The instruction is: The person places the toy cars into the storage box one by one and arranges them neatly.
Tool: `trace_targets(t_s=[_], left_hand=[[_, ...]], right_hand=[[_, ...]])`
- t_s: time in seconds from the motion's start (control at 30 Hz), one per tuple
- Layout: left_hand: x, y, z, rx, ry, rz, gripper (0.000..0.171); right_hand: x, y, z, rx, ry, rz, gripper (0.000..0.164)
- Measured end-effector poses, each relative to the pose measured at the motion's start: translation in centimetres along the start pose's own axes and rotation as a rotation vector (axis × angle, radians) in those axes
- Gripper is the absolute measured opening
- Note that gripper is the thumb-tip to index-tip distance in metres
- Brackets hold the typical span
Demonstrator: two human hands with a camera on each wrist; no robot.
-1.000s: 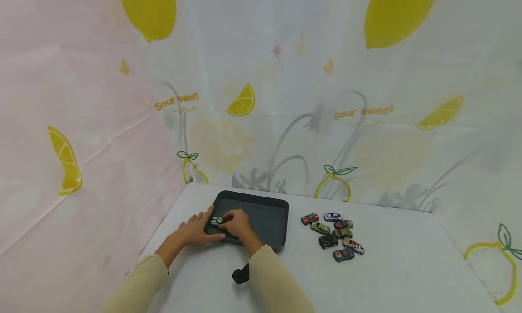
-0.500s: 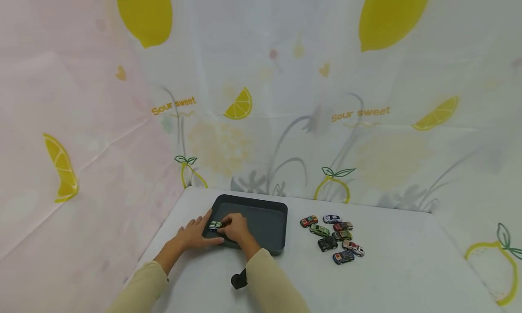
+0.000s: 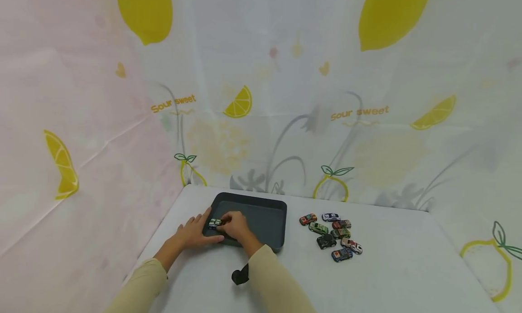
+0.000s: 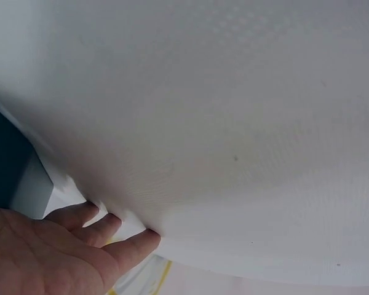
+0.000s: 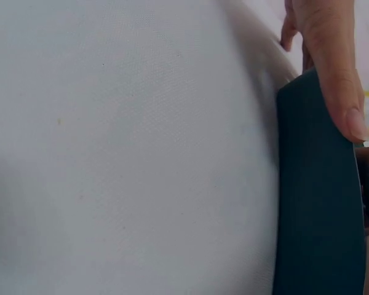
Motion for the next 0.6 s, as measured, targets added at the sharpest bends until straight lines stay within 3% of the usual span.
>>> trace_targets(t_s=[0.17,0.33,0.6], left_hand=[[0.5,-0.2,-0.1,0.009,0.003,0.004,0.118],[0.3,-0.2,-0.3,0.007,-0.003,0.013,0.118],[0.5,-0.2,-0.1,-0.001,0.015,0.007,0.118]], right_hand=[[-0.4,-0.3,-0.2,0.007,-0.026,-0.058,0.037],[-1.5,-1.1,-1.0,0.050,-0.126,-0.136,0.051],[-2.7,-4.5,-2.2,0.225,-0.302,-0.515,0.076]])
Point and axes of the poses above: each hand's wrist, its own z-axis towards the middle knuckle, its own y-axis out of the palm, x = y × z, the point moved 9 cm from there along z, towards the middle knuckle, and after that the axes turned 14 degrees about y, right-handed, at the moved point
